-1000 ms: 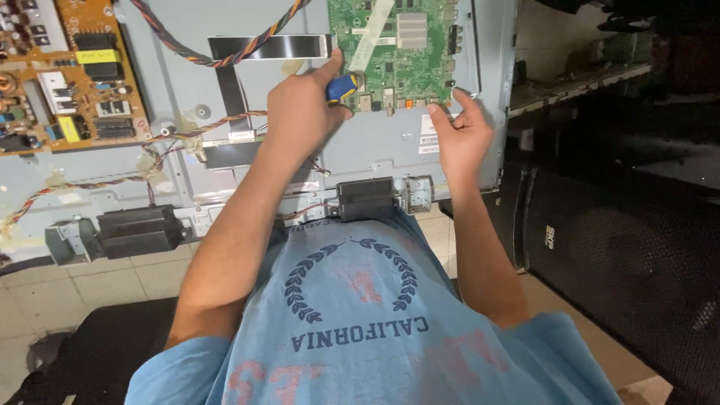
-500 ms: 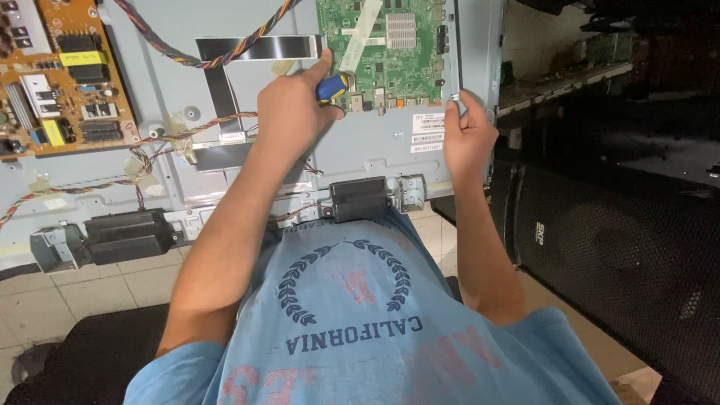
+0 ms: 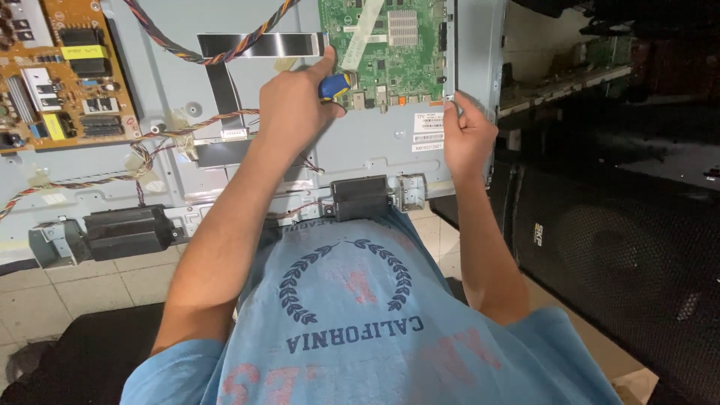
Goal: The person holds a green circuit board and aligns it with the back of a television chassis. They connect several ribbon cables and wire harnesses to the board's connectors. Finally, they use a screwdriver to secure the board to the chassis with screws.
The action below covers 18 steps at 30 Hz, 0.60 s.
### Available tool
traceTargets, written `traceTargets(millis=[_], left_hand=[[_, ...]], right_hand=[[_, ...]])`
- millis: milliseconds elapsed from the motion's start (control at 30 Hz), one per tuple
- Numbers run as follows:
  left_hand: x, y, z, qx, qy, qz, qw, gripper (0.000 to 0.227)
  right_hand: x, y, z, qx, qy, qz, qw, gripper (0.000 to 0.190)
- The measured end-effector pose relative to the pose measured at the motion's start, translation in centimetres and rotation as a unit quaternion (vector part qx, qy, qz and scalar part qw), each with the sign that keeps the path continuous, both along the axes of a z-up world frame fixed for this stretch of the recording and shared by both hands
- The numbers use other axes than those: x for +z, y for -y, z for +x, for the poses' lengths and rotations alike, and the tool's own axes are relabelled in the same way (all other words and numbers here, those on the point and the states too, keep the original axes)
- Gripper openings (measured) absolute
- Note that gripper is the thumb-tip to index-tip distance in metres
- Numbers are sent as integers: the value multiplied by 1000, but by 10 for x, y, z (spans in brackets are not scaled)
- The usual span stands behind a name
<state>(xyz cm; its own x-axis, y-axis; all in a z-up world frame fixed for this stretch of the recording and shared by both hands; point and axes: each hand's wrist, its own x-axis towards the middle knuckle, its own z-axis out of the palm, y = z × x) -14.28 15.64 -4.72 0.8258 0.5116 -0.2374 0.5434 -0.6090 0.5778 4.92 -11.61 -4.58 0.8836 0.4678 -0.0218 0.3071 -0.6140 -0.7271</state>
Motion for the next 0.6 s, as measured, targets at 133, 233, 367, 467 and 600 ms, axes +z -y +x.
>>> traceTargets(millis=[133,233,367,467,600], left_hand=[[-2,1,-2,-1,3,-3,1000,97],[0,0,-1,-3,5,4,1000,96],[9,-1,-2,-9,-6,9,1000,96],[24,-4,9,22,58,42,997,70],[29,-12,67,47,239,88,966,35]], right_hand=[[5,0,-1,-1,-16,-2,1000,34],[4,-2,3,-8,-29,-1,1000,33],[7,-4,2,-8,-6,0,1000,30],[0,-3,3,-11,11,-7,1000,28],[0,-3,2,-5,19,-4,1000,26]])
